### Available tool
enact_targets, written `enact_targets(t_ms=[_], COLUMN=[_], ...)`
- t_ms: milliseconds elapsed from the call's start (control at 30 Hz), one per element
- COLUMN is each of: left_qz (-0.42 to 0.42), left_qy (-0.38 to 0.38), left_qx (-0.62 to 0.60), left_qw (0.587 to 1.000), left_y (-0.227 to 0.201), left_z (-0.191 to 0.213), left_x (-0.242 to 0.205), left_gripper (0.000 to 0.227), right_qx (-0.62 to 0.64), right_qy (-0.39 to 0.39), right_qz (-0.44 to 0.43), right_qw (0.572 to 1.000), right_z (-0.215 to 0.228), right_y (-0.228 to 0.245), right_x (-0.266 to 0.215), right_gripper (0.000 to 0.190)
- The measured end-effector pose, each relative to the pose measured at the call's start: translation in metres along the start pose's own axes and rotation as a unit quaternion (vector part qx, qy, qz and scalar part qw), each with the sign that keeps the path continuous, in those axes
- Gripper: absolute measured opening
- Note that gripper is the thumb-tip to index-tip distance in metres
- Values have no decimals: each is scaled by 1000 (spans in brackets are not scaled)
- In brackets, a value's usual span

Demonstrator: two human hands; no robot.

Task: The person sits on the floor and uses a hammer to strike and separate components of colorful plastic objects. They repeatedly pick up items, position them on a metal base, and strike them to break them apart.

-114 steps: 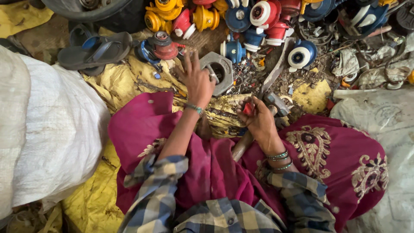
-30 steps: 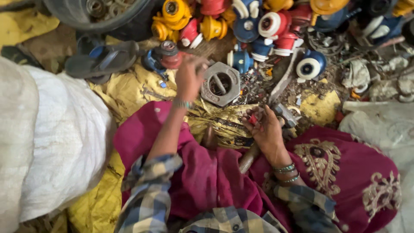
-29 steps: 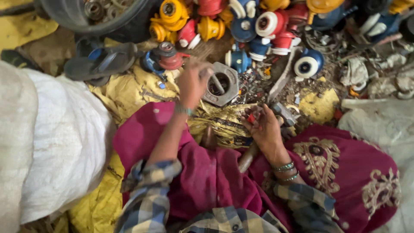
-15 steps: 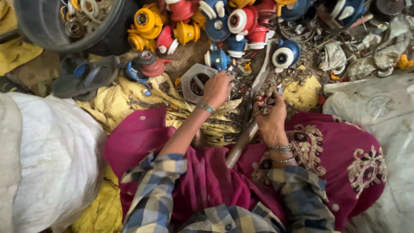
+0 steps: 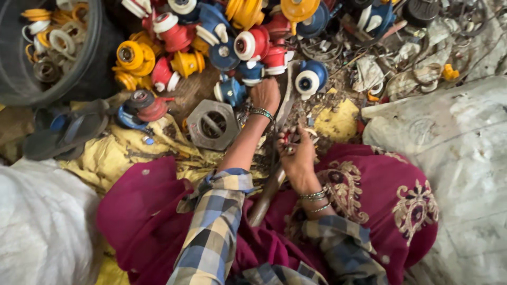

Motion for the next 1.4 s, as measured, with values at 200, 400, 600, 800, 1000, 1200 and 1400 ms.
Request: enact_targets(t_ms=[200, 400, 600, 800, 1000, 1200, 1400], left_qz=[7, 25, -78, -94, -78, -34, -29], left_qy=[-13, -37, 138, -41, 25, 2, -11], left_qx=[-7, -81, -229, -173, -113, -97, -169], left_qw=[1000, 996, 960, 980, 990, 995, 985], left_y=[6, 5, -14, 8, 22, 14, 25], left_z=[14, 101, 174, 208, 108, 40, 67], left_x=[5, -25, -80, -63, -72, -76, -76], left_gripper=[12, 20, 21, 20, 24, 25, 11], right_qx=[-28, -14, -4, 42, 77, 84, 50], right_qy=[68, 98, 131, 115, 110, 149, 63], right_qz=[-15, 3, 25, -12, -58, -90, -30], right_qw=[997, 995, 991, 992, 989, 981, 996], right_z=[-21, -39, -50, -33, -27, -37, -20], right_y=[-3, 1, 7, 4, 2, -3, 5], right_x=[-7, -19, -22, -4, 5, -1, 5], right_gripper=[25, 25, 29, 26, 24, 25, 24])
Point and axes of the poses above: each hand's wrist, its own x-axis towards the middle knuckle, its own z-axis out of the back of the hand, y = z × x, the point moved 10 cm from there along x, towards the middle knuckle, and after that the axes turned 13 degrees about x, right-handed, at the moved point
